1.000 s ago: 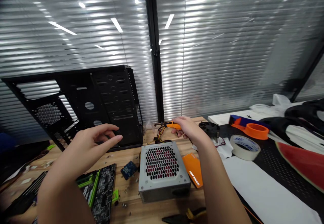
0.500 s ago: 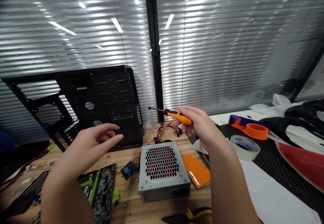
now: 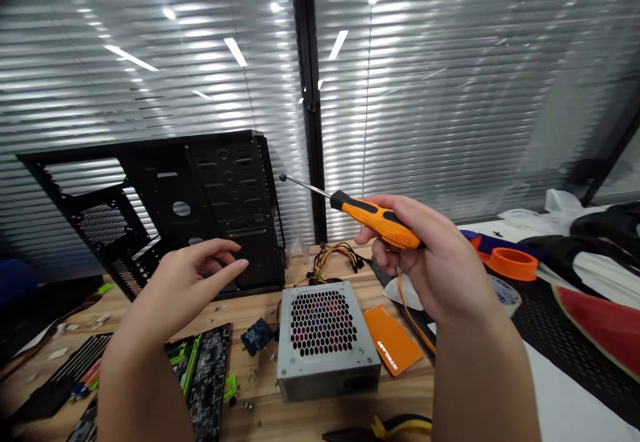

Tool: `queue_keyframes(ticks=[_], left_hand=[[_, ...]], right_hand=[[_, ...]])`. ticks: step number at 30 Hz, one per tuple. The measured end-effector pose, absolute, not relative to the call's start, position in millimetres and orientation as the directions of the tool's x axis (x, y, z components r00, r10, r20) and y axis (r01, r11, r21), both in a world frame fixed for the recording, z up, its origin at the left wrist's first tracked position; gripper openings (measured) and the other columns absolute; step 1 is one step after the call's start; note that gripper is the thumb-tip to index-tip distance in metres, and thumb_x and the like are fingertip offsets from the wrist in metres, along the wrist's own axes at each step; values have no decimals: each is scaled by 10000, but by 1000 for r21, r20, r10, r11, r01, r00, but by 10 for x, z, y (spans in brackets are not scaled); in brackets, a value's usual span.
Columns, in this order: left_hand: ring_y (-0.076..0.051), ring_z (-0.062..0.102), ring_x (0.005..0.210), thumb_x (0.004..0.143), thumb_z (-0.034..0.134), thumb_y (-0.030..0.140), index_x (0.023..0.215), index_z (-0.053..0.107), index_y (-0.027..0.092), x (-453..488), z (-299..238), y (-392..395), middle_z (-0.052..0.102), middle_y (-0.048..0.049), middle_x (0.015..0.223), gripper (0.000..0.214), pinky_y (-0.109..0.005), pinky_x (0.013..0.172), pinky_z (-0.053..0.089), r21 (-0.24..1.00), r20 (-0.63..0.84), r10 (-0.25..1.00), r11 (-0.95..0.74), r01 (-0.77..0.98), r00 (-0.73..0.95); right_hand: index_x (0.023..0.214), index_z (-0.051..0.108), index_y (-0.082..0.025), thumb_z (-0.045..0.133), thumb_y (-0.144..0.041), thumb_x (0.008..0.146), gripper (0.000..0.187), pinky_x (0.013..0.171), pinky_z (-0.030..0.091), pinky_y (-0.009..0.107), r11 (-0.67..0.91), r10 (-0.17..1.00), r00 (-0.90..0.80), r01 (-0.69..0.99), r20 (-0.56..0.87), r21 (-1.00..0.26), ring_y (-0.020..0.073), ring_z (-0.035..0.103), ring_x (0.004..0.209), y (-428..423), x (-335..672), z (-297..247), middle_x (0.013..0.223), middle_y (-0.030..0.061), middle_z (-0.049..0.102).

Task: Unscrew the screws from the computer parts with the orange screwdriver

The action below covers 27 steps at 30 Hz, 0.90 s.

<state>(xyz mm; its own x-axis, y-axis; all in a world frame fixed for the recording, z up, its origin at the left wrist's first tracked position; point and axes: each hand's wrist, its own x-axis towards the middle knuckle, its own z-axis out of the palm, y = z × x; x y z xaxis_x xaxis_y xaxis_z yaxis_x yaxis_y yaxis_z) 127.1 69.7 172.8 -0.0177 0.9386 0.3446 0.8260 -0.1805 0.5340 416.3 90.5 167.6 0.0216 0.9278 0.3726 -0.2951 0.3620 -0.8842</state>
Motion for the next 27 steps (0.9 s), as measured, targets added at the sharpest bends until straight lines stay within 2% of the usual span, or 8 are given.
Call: queue_keyframes(ticks=[6, 9, 13, 15, 18, 21, 27], left_hand=[[-208, 641, 783, 839, 576, 572, 1068, 684, 200, 1291, 1701, 727, 697, -71, 945, 450, -315, 695, 504, 515, 497, 866, -244, 822, -54], [-198, 636, 810, 871, 556, 532, 1154, 653, 210, 1295, 1681, 757, 677, -78, 1048, 439, -316, 711, 508, 507, 598, 797, -298, 809, -80], [-226, 627, 969, 892, 550, 492, 1296, 566, 221, 1300, 1642, 816, 603, -107, 1252, 487, -337, 771, 511, 521, 709, 687, -357, 775, -160], [-246, 603, 1081, 911, 526, 486, 1334, 536, 221, 1313, 1622, 849, 570, -115, 1325, 500, -347, 828, 503, 574, 727, 651, -404, 713, -216], [-265, 543, 1221, 932, 470, 526, 1377, 496, 222, 1344, 1610, 891, 536, -115, 1395, 539, -371, 932, 471, 713, 675, 670, -487, 505, -308], [-292, 540, 1240, 920, 419, 611, 1367, 504, 197, 1376, 1635, 892, 571, -133, 1366, 616, -404, 952, 462, 834, 552, 762, -497, 239, -339], [-358, 554, 1225, 902, 287, 697, 1355, 525, 136, 1427, 1736, 788, 608, -183, 1319, 759, -465, 951, 453, 915, 356, 925, -374, -150, -136]], right_hand=[[975, 716, -194, 595, -409, 846, 278, 349, 369, 248, 384, 911, -5, -348, 412, -855, 133, 522, 448, 859, 4106, 1713, 683, 68, 659], [968, 719, -199, 608, -415, 835, 277, 334, 346, 248, 395, 901, -24, -372, 434, -840, 134, 524, 434, 849, 4069, 1720, 677, 64, 660], [955, 732, -196, 616, -441, 822, 302, 349, 342, 251, 385, 893, -66, -405, 446, -829, 136, 526, 433, 839, 4051, 1713, 644, 60, 649], [949, 738, -197, 612, -453, 818, 313, 353, 338, 257, 375, 889, -90, -419, 449, -827, 141, 528, 436, 837, 4049, 1707, 632, 59, 643], [942, 742, -211, 586, -464, 826, 319, 364, 349, 277, 363, 888, -110, -427, 446, -828, 146, 512, 428, 842, 4045, 1698, 616, 55, 629], [941, 747, -218, 568, -464, 828, 325, 375, 354, 292, 344, 890, -135, -425, 435, -837, 153, 502, 425, 857, 4042, 1687, 599, 57, 616], [966, 743, -198, 533, -434, 852, 335, 418, 394, 283, 315, 901, -142, -438, 411, -842, 143, 512, 446, 892, 4038, 1659, 619, 64, 633]])
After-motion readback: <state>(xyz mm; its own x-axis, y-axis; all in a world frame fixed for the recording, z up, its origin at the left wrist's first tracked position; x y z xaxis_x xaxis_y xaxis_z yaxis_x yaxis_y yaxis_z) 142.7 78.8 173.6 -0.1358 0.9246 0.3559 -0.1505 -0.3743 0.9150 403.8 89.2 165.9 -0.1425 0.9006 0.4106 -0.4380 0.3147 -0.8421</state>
